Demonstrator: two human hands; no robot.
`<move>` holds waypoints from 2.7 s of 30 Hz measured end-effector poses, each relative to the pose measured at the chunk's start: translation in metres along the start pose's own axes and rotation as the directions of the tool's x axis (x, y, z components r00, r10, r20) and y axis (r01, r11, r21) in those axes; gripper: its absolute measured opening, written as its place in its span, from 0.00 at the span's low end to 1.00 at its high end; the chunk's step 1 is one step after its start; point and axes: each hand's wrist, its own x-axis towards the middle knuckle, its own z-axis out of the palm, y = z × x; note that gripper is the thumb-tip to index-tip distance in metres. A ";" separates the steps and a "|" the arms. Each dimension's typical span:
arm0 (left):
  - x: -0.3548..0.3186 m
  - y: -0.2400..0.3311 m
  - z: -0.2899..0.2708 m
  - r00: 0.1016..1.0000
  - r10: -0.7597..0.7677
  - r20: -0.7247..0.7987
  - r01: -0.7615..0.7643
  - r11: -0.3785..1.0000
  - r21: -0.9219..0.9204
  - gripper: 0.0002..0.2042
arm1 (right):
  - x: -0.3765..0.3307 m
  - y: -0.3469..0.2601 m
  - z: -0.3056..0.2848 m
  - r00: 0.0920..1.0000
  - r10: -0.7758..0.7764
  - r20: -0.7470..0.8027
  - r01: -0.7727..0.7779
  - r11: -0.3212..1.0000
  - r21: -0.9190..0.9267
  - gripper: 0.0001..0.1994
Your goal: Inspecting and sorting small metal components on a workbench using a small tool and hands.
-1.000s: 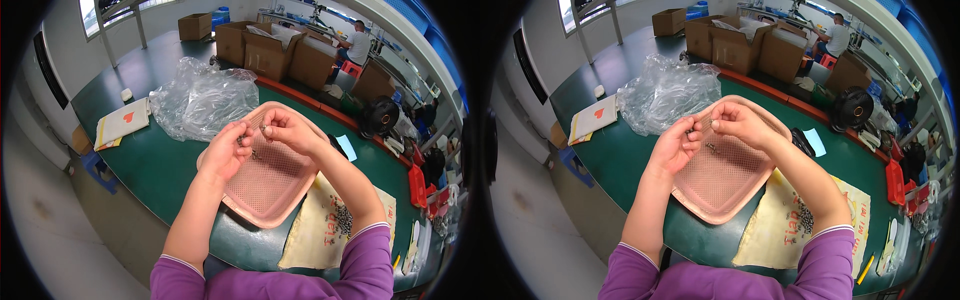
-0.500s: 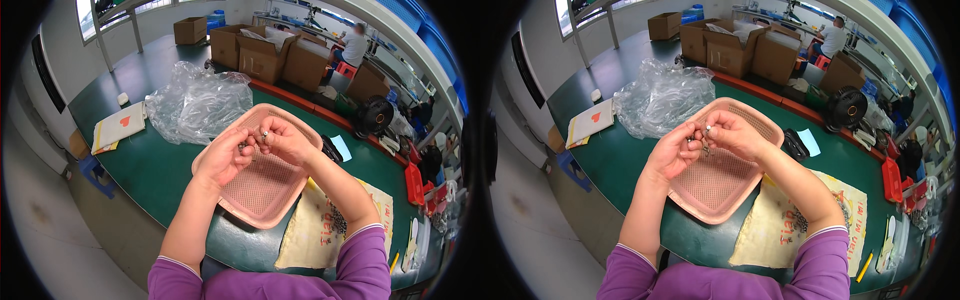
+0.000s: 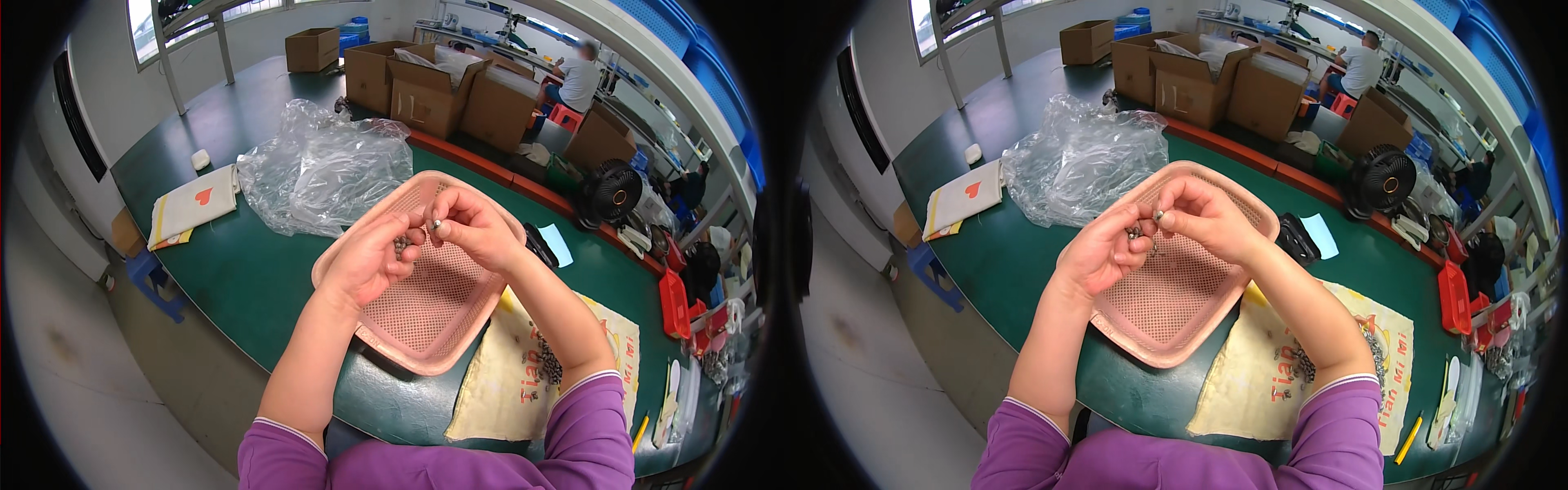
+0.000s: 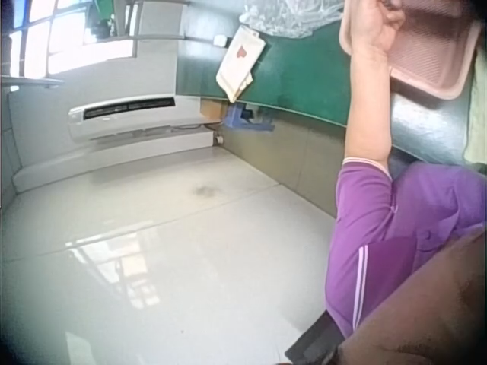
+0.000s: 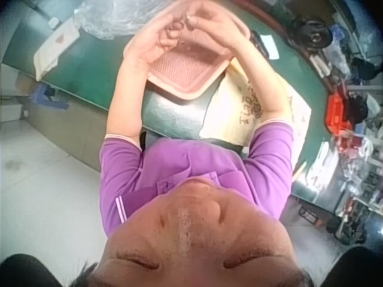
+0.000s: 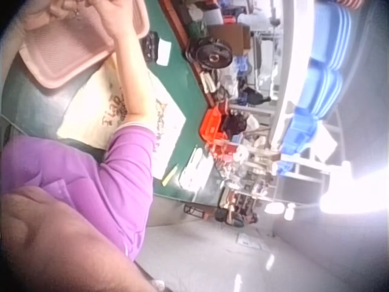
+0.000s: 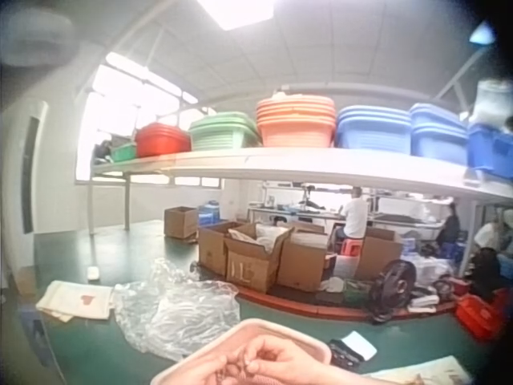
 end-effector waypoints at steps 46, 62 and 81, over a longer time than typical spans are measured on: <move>0.010 0.005 -0.030 0.987 0.147 -0.069 -0.162 0.915 -0.369 0.11 | 0.036 0.064 -0.049 0.911 0.382 0.154 -0.023 0.422 -0.906 0.11; 0.009 0.007 -0.024 0.983 0.164 -0.078 -0.180 0.931 -0.317 0.11 | 0.038 0.059 -0.047 0.853 0.521 0.016 -0.259 0.449 -0.855 0.08; 0.009 0.007 -0.024 0.985 0.162 -0.067 -0.174 0.934 -0.310 0.10 | 0.031 0.043 -0.047 0.829 0.559 -0.021 -0.305 0.420 -0.855 0.10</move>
